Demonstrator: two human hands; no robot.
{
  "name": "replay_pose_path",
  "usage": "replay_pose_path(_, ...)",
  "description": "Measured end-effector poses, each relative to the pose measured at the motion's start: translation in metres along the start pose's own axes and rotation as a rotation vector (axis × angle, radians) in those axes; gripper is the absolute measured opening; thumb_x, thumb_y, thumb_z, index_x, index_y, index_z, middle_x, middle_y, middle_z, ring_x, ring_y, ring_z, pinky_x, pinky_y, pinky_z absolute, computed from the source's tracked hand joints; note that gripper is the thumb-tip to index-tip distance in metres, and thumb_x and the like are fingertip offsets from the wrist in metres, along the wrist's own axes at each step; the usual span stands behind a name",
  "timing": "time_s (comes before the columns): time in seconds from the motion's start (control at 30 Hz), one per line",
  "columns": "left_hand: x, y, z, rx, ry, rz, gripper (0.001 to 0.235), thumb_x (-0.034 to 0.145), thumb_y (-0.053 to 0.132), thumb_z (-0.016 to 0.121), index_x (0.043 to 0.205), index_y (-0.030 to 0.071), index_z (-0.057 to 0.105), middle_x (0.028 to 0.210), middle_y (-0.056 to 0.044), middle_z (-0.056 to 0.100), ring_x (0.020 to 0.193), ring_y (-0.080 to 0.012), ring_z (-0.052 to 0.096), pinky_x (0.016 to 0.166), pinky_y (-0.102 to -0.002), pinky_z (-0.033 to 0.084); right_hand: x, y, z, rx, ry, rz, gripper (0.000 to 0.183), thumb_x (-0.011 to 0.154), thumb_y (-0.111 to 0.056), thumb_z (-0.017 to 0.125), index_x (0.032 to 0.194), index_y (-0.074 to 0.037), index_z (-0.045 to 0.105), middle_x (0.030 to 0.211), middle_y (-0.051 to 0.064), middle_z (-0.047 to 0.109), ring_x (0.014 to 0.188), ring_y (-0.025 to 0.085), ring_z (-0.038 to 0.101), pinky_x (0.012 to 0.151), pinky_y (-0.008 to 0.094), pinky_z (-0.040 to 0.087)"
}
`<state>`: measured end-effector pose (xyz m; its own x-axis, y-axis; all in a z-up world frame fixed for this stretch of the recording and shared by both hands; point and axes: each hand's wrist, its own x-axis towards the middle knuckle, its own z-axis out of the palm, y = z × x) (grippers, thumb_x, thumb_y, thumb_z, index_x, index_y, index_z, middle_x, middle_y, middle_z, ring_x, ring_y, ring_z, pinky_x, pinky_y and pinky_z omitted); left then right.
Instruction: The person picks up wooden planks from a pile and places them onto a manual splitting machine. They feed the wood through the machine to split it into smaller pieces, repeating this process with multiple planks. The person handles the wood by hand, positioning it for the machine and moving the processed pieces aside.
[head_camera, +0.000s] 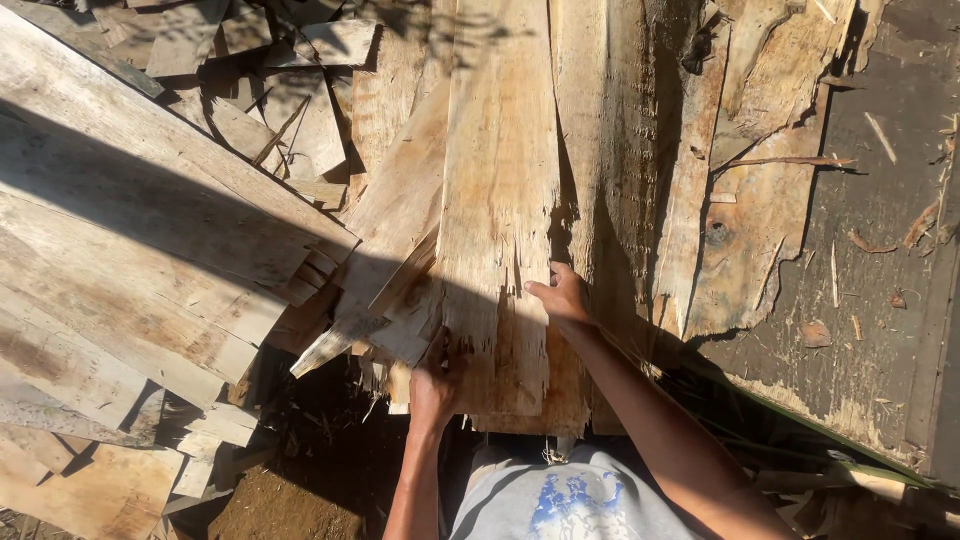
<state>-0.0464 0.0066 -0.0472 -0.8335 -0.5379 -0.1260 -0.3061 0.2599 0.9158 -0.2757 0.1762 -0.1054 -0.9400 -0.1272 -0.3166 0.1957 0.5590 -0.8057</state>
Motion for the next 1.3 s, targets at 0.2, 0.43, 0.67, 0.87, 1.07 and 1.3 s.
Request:
replay_pose_path(0.2, -0.009, 0.014, 0.003, 0.025, -0.029, 0.009, 0.067, 0.089, 0.022, 0.070, 0.149, 0.001, 0.048, 0.128, -0.021, 0.071, 0.114, -0.0296, 0.073, 0.092, -0.038, 0.059, 0.020, 0.017, 0.008, 0.075, 0.066, -0.079, 0.080, 0.078, -0.023, 0.084, 0.142, 0.010, 0.050, 0.133, 0.029, 0.062, 0.122, 0.035, 0.062, 0.107, 0.044, 0.048)
replay_pose_path(0.43, -0.003, -0.011, 0.015, -0.011, -0.024, 0.034, 0.066, 0.097, 0.035, 0.067, 0.145, -0.005, 0.049, 0.131, -0.026, 0.067, 0.118, -0.0334, 0.068, 0.094, -0.041, 0.055, 0.016, -0.024, 0.003, 0.369, -0.100, -0.038, 0.067, 0.077, -0.015, 0.086, 0.130, 0.008, 0.053, 0.126, 0.026, 0.067, 0.119, 0.030, 0.064, 0.104, 0.040, 0.047)
replay_pose_path(0.67, -0.018, -0.010, 0.038, -0.341, -0.230, -0.259, 0.056, 0.110, 0.046, 0.046, 0.129, -0.004, 0.062, 0.109, -0.028, 0.070, 0.094, -0.0368, 0.068, 0.081, -0.045, 0.056, -0.084, -0.151, 0.004, -0.122, 0.071, -0.623, 0.021, 0.082, -0.016, 0.073, 0.089, 0.004, 0.069, 0.086, 0.024, 0.065, 0.085, 0.036, 0.065, 0.076, 0.046, 0.052)
replay_pose_path(0.87, -0.028, -0.019, 0.033, -0.534, -0.544, -0.384, 0.058, 0.096, 0.042, 0.053, 0.139, 0.005, 0.054, 0.123, -0.016, 0.070, 0.101, -0.0281, 0.072, 0.083, -0.046, 0.063, -0.123, -0.150, 0.058, -0.211, -0.070, -0.665, 0.028, 0.086, -0.025, 0.070, 0.102, -0.002, 0.071, 0.104, 0.021, 0.068, 0.098, 0.038, 0.066, 0.086, 0.047, 0.052)
replay_pose_path(1.07, -0.013, -0.100, 0.013, -0.514, -0.475, -0.478, 0.076, 0.095, 0.058, 0.052, 0.138, -0.005, 0.058, 0.130, -0.024, 0.068, 0.112, -0.0363, 0.069, 0.093, -0.050, 0.059, -0.122, -0.140, 0.043, -0.102, -0.431, -0.461, 0.061, 0.092, -0.048, 0.068, 0.139, -0.009, 0.060, 0.143, 0.016, 0.060, 0.130, 0.032, 0.058, 0.109, 0.044, 0.043)
replay_pose_path(1.3, 0.013, -0.086, -0.014, -1.126, -0.201, -0.361, 0.082, 0.089, 0.064, 0.054, 0.150, 0.009, 0.047, 0.141, -0.012, 0.061, 0.122, -0.0309, 0.063, 0.095, -0.051, 0.057, -0.077, 0.005, -0.015, -0.348, 0.137, -0.591, 0.085, 0.089, -0.054, 0.069, 0.157, -0.008, 0.045, 0.159, 0.027, 0.047, 0.137, 0.038, 0.052, 0.112, 0.051, 0.040)
